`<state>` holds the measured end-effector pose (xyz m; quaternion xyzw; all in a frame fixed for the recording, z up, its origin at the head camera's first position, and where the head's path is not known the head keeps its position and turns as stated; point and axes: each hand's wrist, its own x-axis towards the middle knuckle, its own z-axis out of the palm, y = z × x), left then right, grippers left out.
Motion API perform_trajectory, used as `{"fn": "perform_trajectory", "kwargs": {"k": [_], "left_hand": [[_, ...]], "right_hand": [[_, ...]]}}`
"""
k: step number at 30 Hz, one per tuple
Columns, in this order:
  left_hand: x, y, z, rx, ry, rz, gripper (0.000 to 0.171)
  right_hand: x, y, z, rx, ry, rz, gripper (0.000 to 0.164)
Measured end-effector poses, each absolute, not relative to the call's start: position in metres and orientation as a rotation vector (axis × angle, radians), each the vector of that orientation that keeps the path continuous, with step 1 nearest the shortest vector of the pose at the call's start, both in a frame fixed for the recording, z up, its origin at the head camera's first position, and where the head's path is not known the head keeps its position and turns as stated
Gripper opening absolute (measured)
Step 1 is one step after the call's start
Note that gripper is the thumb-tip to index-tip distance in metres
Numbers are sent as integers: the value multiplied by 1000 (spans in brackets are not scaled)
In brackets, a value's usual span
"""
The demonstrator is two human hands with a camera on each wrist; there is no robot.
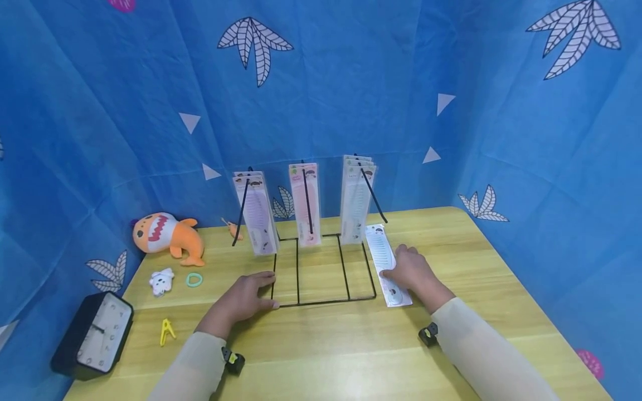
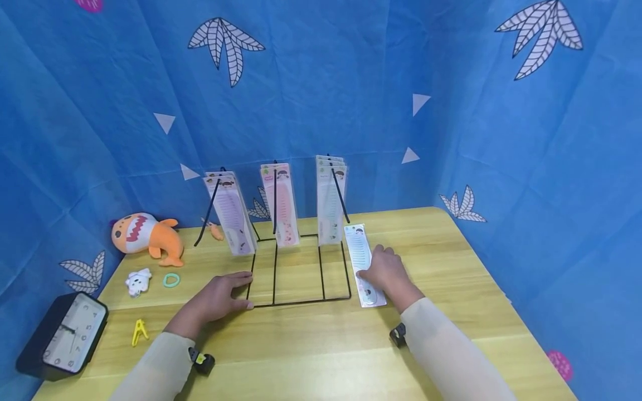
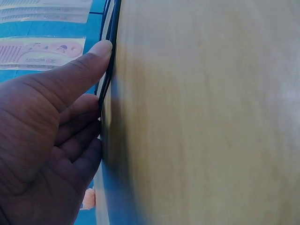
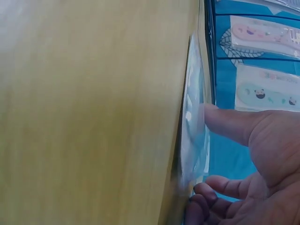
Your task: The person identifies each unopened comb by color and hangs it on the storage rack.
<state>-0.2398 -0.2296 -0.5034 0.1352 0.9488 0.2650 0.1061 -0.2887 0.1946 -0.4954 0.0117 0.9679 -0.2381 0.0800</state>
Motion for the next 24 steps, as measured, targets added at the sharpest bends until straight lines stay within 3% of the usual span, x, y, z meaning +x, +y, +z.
{"fn": "perform_trajectory", "kwargs": {"k": [9,16,24], "left_hand": [[-242,-230,-504,403,2792,796,71],[-243,-231,-506,392,2794,790,71],[-244,-233,-510,390,2797,780,72]], "right_hand": [[-292,211,-496,56,2886,-705,74],[-295,208,-495,154,2835,-730,100],[-297,218,-493,162,2819,-732,75]]}}
